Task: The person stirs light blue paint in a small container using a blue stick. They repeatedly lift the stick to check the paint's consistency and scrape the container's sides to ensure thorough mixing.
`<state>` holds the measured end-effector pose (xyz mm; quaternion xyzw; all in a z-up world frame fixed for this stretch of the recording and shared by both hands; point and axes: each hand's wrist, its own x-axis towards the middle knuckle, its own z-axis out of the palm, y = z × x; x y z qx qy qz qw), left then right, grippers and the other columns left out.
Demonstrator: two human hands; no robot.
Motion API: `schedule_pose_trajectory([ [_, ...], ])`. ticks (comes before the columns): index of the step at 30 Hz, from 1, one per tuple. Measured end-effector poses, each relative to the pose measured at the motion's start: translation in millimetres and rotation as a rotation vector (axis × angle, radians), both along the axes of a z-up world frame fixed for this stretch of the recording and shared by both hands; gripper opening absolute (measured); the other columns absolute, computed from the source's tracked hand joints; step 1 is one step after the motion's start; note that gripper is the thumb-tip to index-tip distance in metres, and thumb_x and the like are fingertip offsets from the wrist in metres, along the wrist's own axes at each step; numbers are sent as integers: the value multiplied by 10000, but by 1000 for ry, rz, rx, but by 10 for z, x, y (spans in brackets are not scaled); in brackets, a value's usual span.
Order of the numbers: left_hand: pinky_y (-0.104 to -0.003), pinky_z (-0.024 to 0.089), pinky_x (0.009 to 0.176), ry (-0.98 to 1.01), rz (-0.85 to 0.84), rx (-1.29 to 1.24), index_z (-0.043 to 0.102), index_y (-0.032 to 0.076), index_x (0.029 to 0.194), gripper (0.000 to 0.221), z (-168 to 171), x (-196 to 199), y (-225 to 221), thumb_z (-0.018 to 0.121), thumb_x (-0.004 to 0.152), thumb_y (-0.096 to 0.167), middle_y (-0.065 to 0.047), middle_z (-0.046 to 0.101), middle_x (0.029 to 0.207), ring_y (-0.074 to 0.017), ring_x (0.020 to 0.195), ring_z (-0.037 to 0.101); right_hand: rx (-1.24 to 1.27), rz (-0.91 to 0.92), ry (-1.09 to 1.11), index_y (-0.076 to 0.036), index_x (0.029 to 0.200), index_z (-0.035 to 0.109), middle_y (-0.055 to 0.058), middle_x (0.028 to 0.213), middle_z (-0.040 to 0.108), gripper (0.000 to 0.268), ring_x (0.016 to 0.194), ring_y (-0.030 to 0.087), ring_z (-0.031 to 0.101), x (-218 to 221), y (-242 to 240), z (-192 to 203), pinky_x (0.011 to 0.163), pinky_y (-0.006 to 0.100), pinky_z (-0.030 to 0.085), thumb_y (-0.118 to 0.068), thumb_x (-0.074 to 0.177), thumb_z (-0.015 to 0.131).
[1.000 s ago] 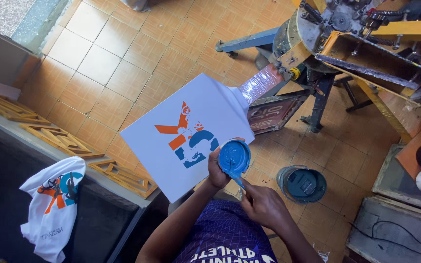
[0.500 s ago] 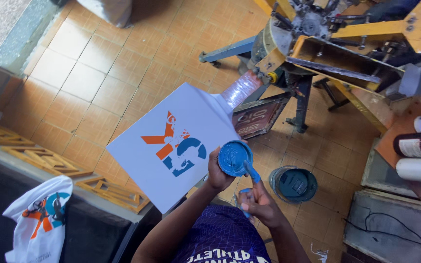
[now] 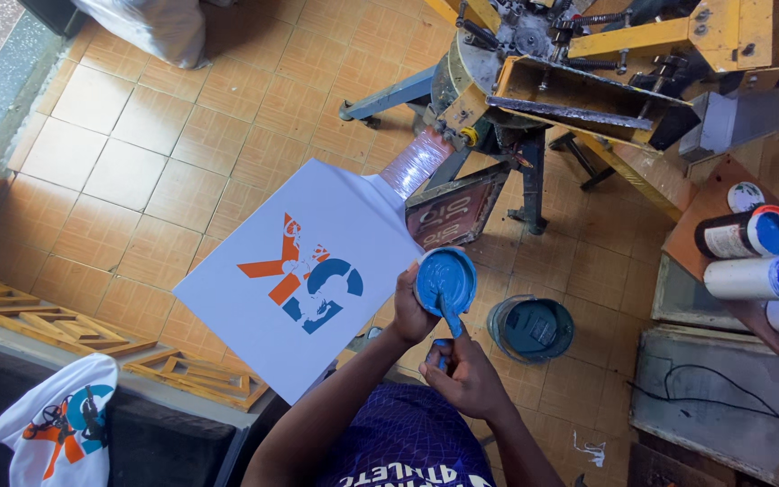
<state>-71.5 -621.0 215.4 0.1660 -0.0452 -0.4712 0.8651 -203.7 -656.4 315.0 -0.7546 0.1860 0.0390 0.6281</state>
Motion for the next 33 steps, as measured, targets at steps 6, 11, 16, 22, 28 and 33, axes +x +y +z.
schedule_pose_trajectory([
  [6,-461,621,598,-52,22,-34,536,-22,1419,708,178,19,-71,408,1008,541,-198,619,1297,-329,862,687,-61,0,111,-98,1300,550,-29,705,614,448,589,118,548,-224,-130,-24,570,335,442,-248,907,703],
  [11,-458,603,648,-17,-29,-55,532,-5,1433,746,123,-4,-84,376,1014,593,-197,621,1301,-338,899,680,-9,24,78,-92,1505,382,-19,690,586,706,611,110,524,-393,-232,-4,599,321,457,-170,883,705],
  [16,-485,605,677,46,-66,-71,520,-32,1444,800,163,7,-98,371,1003,619,-218,643,1262,-363,914,683,353,0,36,-161,1659,123,37,666,573,963,481,90,480,-538,-340,100,377,224,478,-96,903,716],
  [22,-479,600,645,53,-96,-85,545,8,1414,731,240,-109,-108,392,1018,602,-187,603,1335,-365,968,661,773,-16,-262,-256,1655,-9,135,713,550,1081,475,130,473,-682,-490,-40,383,251,484,-24,906,736],
  [28,-449,609,644,110,-212,-69,525,-50,1435,798,305,-230,-143,394,1013,614,-213,637,1255,-337,926,690,592,-31,-185,-225,1657,28,88,673,499,1017,443,100,398,-573,-531,190,346,224,467,-106,920,719],
  [33,-395,519,592,135,-279,309,613,28,1196,737,456,-259,-162,330,1002,680,-199,669,1003,-300,800,629,-1214,27,94,-128,1559,393,36,584,582,651,395,234,523,-535,-647,148,360,429,423,-240,948,589],
])
